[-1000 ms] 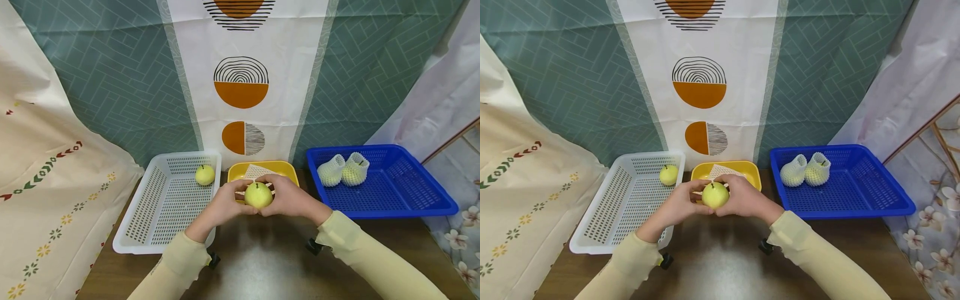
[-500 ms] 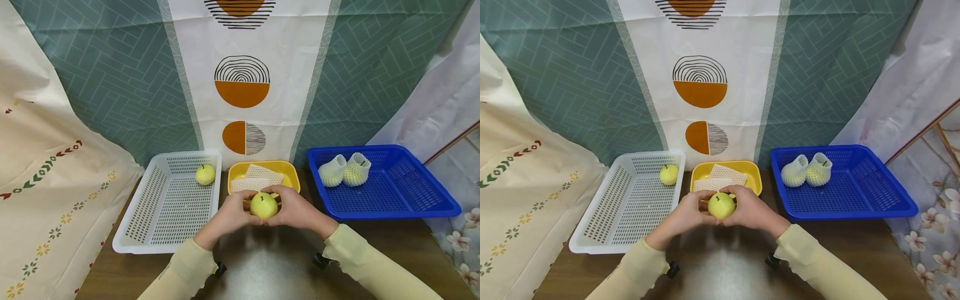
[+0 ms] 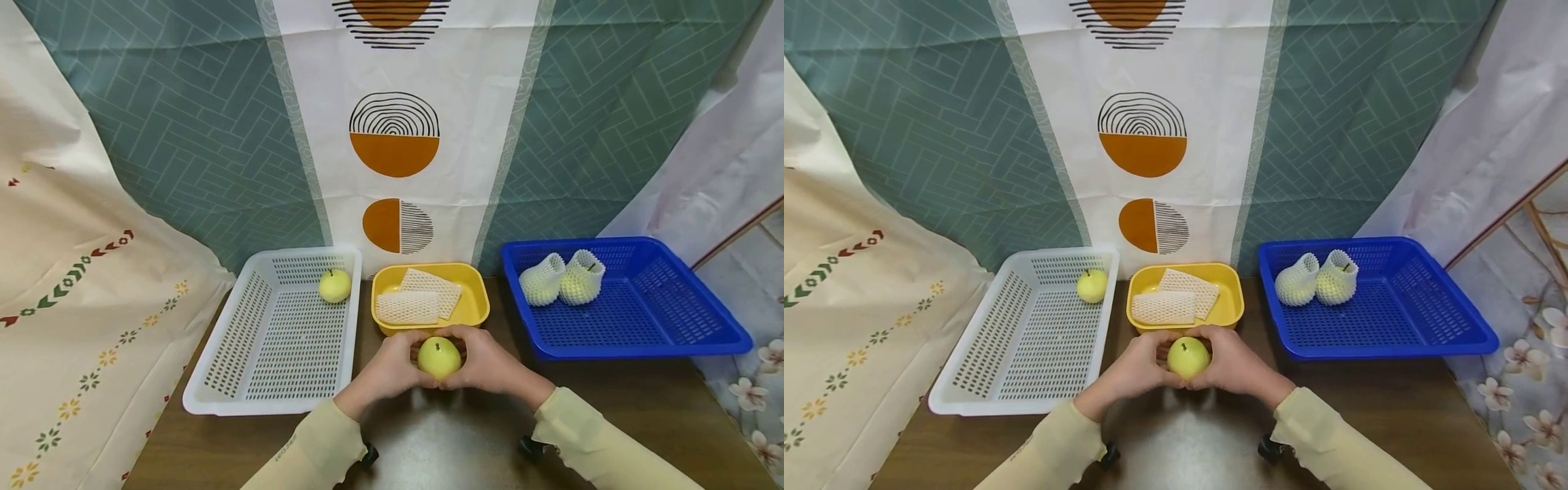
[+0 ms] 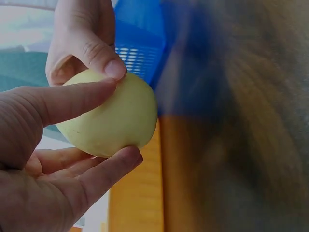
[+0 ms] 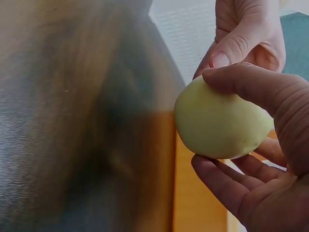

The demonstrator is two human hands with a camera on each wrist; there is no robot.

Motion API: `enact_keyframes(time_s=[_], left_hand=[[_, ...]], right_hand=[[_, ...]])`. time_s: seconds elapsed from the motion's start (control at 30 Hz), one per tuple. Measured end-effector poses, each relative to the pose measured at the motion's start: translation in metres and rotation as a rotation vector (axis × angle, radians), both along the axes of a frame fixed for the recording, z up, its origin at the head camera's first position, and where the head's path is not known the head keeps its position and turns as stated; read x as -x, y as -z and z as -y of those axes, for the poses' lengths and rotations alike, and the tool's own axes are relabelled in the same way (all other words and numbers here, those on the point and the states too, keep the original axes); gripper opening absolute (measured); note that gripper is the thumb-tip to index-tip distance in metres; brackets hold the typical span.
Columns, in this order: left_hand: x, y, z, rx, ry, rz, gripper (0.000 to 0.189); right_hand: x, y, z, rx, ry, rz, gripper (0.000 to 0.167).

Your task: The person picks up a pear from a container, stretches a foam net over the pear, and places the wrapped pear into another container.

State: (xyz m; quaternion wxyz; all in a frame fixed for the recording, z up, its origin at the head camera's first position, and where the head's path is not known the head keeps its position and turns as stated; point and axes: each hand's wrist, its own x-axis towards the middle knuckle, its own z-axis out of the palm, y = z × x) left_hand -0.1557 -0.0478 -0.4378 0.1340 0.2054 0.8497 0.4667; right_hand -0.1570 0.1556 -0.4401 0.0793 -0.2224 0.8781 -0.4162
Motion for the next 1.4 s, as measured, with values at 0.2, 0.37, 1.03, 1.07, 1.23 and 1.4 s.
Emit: enact_keyframes(time_s=[0.2, 0.37, 1.03, 1.07, 1.23, 1.4], left_hand=[[0.000, 0.014, -0.008, 0.055, -0.030, 0.005, 0.066], [0.001, 0.020, -0.013, 0.091, -0.050, 0.009, 0.068], [0.007, 0.032, -0.023, 0.127, -0.062, -0.008, 0.069], [0.007, 0.032, -0.024, 0.126, -0.064, -0.010, 0.069], [0.007, 0.035, -0.023, 0.107, -0.068, -0.004, 0.069], [0.007, 0.036, -0.022, 0.096, -0.071, 0.015, 0.070]], right_hand=[[0.002, 0.016, -0.003, -0.017, 0.013, -0.004, 0.070], [0.003, 0.022, -0.006, -0.027, 0.021, 0.007, 0.070], [0.008, 0.035, -0.014, -0.051, 0.049, 0.052, 0.078], [0.008, 0.036, -0.014, -0.050, 0.052, 0.053, 0.079], [0.008, 0.038, -0.016, -0.050, 0.058, 0.042, 0.081], [0.007, 0.040, -0.017, -0.065, 0.041, 0.044, 0.082]])
